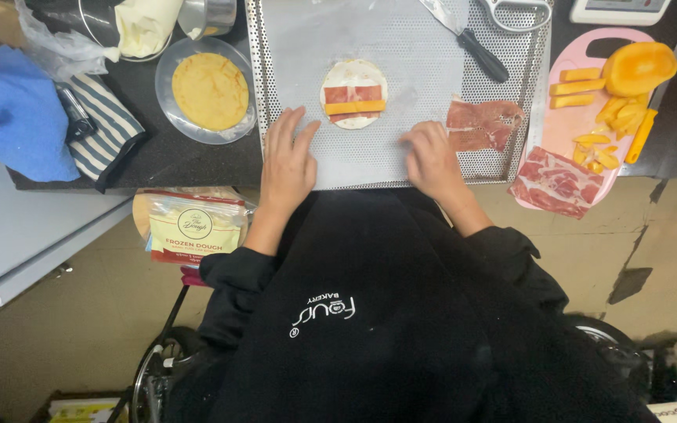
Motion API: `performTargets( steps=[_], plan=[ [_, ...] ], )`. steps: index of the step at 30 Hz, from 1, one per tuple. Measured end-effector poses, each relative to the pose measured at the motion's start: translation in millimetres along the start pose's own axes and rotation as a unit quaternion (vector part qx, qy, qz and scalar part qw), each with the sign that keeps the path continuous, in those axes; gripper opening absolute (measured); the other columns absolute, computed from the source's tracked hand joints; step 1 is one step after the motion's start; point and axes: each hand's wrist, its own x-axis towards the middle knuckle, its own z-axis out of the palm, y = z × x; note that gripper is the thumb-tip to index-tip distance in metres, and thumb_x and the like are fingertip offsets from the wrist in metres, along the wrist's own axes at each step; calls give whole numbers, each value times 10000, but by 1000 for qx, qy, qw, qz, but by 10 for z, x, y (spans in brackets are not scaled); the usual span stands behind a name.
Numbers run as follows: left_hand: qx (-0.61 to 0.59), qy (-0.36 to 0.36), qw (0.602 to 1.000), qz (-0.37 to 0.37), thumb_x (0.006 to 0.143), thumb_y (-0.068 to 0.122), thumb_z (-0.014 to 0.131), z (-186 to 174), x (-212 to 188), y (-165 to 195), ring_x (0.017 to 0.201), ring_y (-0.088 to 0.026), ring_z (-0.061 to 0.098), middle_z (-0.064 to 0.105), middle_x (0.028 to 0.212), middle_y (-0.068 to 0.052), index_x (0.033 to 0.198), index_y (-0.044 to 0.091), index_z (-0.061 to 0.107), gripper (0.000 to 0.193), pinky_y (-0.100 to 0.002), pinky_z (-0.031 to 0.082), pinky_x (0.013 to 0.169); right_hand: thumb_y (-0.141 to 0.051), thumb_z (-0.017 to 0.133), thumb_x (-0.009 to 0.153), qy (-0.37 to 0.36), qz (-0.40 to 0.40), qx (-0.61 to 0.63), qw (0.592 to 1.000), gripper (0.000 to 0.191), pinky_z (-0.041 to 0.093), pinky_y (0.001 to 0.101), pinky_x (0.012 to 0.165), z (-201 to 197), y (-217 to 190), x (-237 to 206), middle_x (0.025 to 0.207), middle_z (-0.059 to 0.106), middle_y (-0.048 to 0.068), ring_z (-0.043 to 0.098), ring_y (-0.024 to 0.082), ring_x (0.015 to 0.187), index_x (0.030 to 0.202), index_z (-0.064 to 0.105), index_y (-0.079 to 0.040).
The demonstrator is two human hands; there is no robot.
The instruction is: The person spreads cream on a round dough disc, places a slice of ham and a cheese stick on top, then rolls the dough into a cylinder. They seal the seam with cream and place the finished roll on a baking tray.
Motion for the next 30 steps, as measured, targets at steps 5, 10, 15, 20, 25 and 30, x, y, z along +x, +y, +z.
performTargets(
  steps=[5, 10, 15, 20, 25, 30],
  plan=[
    [19, -23, 997, 72, 806, 118, 791, 118, 184, 1, 1223, -339, 532, 575, 1292, -131, 1074, 70, 652, 305, -481, 431, 1029, -111, 806, 827, -3, -101, -53, 993, 206, 479, 400, 841, 176, -65, 332, 989, 604, 76, 589, 286, 946, 978, 673, -67],
    [31, -44, 992, 114, 804, 133, 794, 261, 302, -50, 1188, -319, 545, 583, 1226, -117, 1002, 54, 634, 266, -474, 444, 1004, -101, 813, 816, -16, -150, -61, 987, 202, 474, 398, 824, 279, -48, 544, 967, 596, 69, 590, 275, 932, 936, 655, -65],
    [48, -13, 987, 151, 839, 132, 776, 368, 370, -122, 1189, -307, 551, 590, 1218, -119, 969, 51, 613, 223, -458, 444, 994, -105, 820, 817, 1, -165, -59, 985, 213, 477, 401, 835, 320, -18, 623, 961, 584, 71, 584, 277, 934, 919, 637, -64],
    [47, -2, 985, 165, 845, 120, 758, 399, 400, -159, 1175, -295, 567, 604, 1203, -116, 942, 51, 616, 185, -452, 453, 990, -119, 837, 819, 4, -157, -50, 986, 234, 475, 410, 856, 322, -6, 641, 989, 593, 82, 581, 285, 951, 936, 644, -58],
    [50, 7, 983, 179, 836, 95, 744, 409, 443, -178, 1161, -288, 592, 624, 1202, -117, 919, 44, 620, 158, -441, 465, 976, -130, 846, 800, 4, -168, -54, 984, 265, 474, 431, 907, 300, 10, 665, 1066, 605, 97, 581, 301, 1028, 963, 652, -51],
    [40, 11, 983, 181, 860, 93, 741, 410, 465, -184, 1140, -276, 602, 628, 1186, -109, 942, 40, 631, 146, -430, 472, 967, -107, 833, 784, 13, -164, -77, 983, 265, 467, 431, 918, 293, -4, 698, 1156, 625, 94, 589, 291, 1079, 979, 662, -51]
  ],
)
